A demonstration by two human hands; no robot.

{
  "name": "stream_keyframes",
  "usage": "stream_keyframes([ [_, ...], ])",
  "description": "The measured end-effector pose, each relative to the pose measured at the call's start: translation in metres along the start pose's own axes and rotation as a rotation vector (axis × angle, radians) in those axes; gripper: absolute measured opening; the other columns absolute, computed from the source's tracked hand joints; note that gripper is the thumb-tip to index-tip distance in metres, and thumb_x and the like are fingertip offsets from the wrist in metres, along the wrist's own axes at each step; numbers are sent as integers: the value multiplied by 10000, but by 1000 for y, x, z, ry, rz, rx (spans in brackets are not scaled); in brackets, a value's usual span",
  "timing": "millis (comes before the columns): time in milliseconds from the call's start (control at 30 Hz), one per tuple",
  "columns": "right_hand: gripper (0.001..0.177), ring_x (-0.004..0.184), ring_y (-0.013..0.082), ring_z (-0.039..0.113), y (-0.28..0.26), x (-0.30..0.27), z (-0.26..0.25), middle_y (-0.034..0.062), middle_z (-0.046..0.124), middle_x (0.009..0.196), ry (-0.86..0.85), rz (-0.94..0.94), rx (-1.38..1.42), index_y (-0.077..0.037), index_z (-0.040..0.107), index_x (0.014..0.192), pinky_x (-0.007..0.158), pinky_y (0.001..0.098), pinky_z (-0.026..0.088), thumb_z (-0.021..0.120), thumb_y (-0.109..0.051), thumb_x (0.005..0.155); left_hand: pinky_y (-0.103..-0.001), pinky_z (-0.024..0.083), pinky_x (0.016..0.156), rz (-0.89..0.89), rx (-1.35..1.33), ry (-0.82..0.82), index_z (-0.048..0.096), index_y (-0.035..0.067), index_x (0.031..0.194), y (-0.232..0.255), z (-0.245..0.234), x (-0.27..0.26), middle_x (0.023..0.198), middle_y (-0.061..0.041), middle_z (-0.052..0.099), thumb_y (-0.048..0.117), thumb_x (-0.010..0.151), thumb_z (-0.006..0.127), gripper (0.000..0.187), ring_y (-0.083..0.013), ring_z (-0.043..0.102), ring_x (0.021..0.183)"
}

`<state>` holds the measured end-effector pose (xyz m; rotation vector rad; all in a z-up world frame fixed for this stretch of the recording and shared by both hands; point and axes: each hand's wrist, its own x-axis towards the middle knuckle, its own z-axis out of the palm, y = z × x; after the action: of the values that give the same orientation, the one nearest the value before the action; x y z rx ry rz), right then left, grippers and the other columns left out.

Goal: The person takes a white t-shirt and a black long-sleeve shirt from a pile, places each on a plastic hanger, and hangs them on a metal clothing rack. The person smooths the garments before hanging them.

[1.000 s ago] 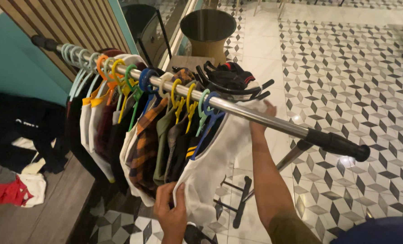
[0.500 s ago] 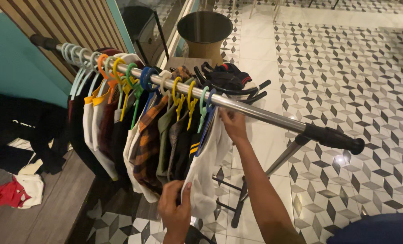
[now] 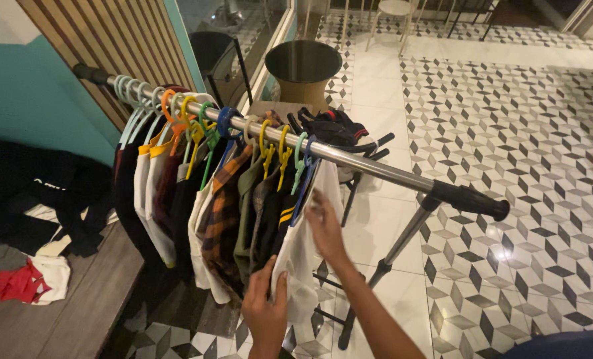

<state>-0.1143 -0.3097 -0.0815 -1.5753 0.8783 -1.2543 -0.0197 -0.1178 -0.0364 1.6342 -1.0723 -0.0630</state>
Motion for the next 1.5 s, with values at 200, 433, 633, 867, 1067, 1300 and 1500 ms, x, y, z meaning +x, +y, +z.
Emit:
stream_keyframes([
  [200, 591, 1264, 289, 586, -13, -115, 27, 157, 490, 1499, -15, 127, -75, -53, 398, 1523, 1015, 402, 530, 599, -214, 991, -384, 573, 749, -312, -60, -48, 674, 52, 1154, -34, 5, -43, 972, -135, 772, 213, 839, 776, 369, -308, 770, 896],
  [433, 433, 1092, 289, 649, 40, -224, 16, 186, 623, 1208, -396, 290, -402, -14, 559, 1272, 935, 386, 545, 732, -230, 939, -431, 541, 825, -317, 154, -133, 686, 17, 1158, -92, -10, -94, 1071, -217, 743, 184, 828, 752, 375, -400, 701, 999],
  [633, 272, 1032, 261, 671, 46, -250, 12, 148, 631, 1115, -396, 303, -250, -34, 661, 1110, 719, 321, 619, 724, -180, 889, -387, 569, 780, -391, -102, 28, 616, 25, 1274, -75, -46, -110, 1038, -203, 747, 70, 894, 577, 385, -330, 768, 961],
  [867, 312, 1137, 270, 654, 4, -244, 18, 141, 616, 1268, -253, 140, -252, -73, 679, 1208, 642, 317, 592, 693, -186, 917, -415, 554, 755, -239, 82, 108, 632, 33, 1178, -48, -77, -93, 1003, -164, 744, 110, 874, 682, 317, -330, 735, 903],
  [1067, 393, 1213, 329, 585, 0, -248, 22, 185, 486, 1424, -445, 296, -353, -93, 666, 1296, 810, 343, 600, 698, -205, 920, -423, 513, 724, -185, 278, 29, 715, 49, 995, -65, -86, -103, 917, -95, 731, 105, 853, 708, 153, -324, 684, 825],
  [1300, 373, 1202, 347, 625, 34, -281, 37, 190, 571, 1381, -368, 196, -343, -12, 638, 1254, 944, 368, 531, 705, -175, 925, -469, 523, 768, -162, 203, -84, 737, 54, 992, -103, -84, -126, 932, -157, 723, 147, 849, 710, 173, -380, 678, 888],
  [1500, 520, 1104, 382, 632, 54, -311, 57, 175, 558, 1380, -419, 370, -382, -38, 550, 1350, 989, 398, 493, 702, -162, 867, -480, 527, 764, -230, 216, -149, 753, 64, 1010, -117, -96, -155, 926, -183, 743, 182, 834, 706, 217, -399, 688, 878],
])
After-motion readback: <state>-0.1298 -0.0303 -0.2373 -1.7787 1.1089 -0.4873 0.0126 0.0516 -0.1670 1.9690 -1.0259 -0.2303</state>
